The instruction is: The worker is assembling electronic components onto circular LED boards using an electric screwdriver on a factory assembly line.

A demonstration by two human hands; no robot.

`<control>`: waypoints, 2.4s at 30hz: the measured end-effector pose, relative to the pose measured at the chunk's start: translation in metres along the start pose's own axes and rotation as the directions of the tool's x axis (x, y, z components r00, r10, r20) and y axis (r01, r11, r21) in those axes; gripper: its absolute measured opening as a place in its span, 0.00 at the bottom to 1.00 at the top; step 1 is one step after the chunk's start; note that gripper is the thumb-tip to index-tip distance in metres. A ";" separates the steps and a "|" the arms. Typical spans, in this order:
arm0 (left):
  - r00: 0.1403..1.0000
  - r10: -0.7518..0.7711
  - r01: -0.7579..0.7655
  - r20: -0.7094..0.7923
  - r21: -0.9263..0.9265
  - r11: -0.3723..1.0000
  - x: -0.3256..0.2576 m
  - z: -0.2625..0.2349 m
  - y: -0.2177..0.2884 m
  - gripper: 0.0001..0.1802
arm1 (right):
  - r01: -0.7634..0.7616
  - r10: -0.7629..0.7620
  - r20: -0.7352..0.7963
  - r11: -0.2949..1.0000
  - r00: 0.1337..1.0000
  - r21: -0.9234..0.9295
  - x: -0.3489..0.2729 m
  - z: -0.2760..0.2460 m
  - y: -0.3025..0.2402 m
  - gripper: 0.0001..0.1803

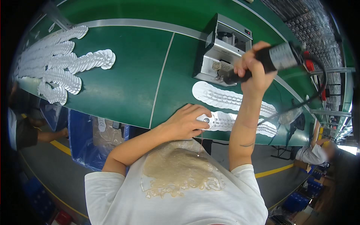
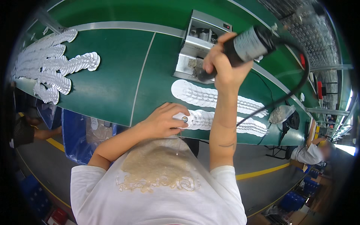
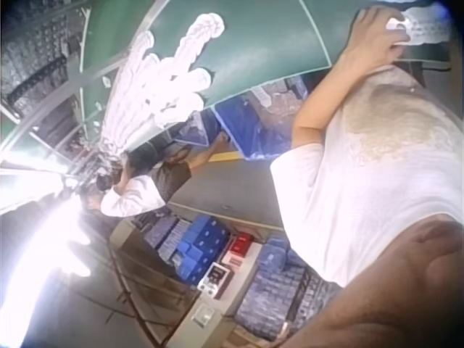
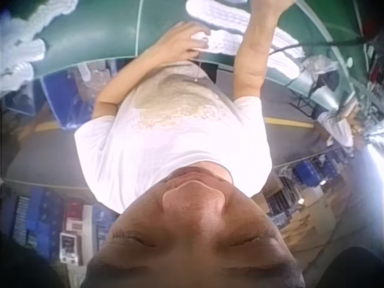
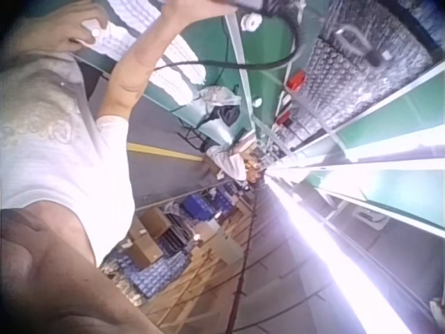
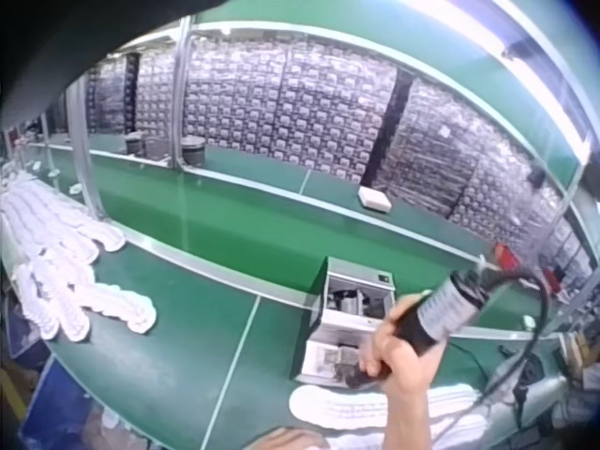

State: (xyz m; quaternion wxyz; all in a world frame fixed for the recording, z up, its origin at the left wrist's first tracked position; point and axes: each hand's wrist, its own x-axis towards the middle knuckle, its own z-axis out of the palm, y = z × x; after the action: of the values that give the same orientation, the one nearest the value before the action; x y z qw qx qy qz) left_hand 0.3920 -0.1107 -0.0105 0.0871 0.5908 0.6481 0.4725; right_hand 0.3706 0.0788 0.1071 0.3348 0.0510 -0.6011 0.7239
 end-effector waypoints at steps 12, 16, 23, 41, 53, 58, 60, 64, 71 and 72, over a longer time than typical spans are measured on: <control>1.000 -0.004 0.004 0.011 0.005 1.000 -0.001 0.000 -0.003 0.11 | -0.107 0.107 -0.004 0.994 0.994 0.007 -0.101 -0.004 -0.042 0.19; 1.000 -0.001 0.001 0.000 0.014 1.000 -0.001 0.001 -0.003 0.11 | -0.147 0.147 -0.004 0.989 0.989 0.033 -0.108 -0.007 -0.036 0.19; 1.000 -0.001 0.001 0.002 0.020 1.000 -0.002 0.002 -0.001 0.11 | -0.147 0.147 0.019 0.988 0.989 0.044 -0.119 0.000 -0.035 0.19; 1.000 -0.026 0.026 -0.014 -0.016 1.000 -0.004 0.000 0.001 0.13 | -0.059 0.072 0.111 0.992 0.991 -0.114 -0.138 0.002 -0.036 0.17; 0.956 -0.080 0.087 -0.282 0.014 0.996 -0.018 -0.034 0.010 0.16 | 0.064 -0.081 0.088 0.982 0.993 0.180 -0.110 -0.015 -0.062 0.20; 0.708 -0.260 0.555 -0.656 0.289 0.780 -0.054 -0.067 -0.006 0.18 | 0.069 -0.069 0.000 0.997 0.998 0.017 -0.116 -0.021 -0.059 0.19; 0.687 -0.268 0.590 -0.676 0.302 0.749 -0.055 -0.075 0.004 0.17 | 0.085 -0.084 -0.015 0.996 0.996 0.033 -0.121 -0.022 -0.058 0.20; 0.509 -0.484 0.816 -0.712 0.220 0.535 -0.072 -0.084 0.031 0.19 | 0.135 -0.135 0.000 0.991 0.991 -0.005 -0.131 -0.024 -0.060 0.19; 0.549 -0.654 0.748 -0.520 -0.044 0.663 -0.043 -0.075 0.017 0.22 | 0.133 -0.134 0.063 0.991 0.989 0.017 -0.134 -0.033 -0.060 0.18; 0.727 -0.418 0.555 -0.544 0.108 0.825 -0.037 -0.072 0.014 0.29 | 0.104 -0.105 0.020 0.994 0.994 0.034 -0.134 -0.029 -0.062 0.19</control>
State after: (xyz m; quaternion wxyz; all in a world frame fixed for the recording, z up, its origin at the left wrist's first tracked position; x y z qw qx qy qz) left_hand 0.3638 -0.1809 0.0218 -0.0403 0.2618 0.8377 0.4776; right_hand 0.5174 0.0511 0.0872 0.3649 0.0960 -0.5893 0.7145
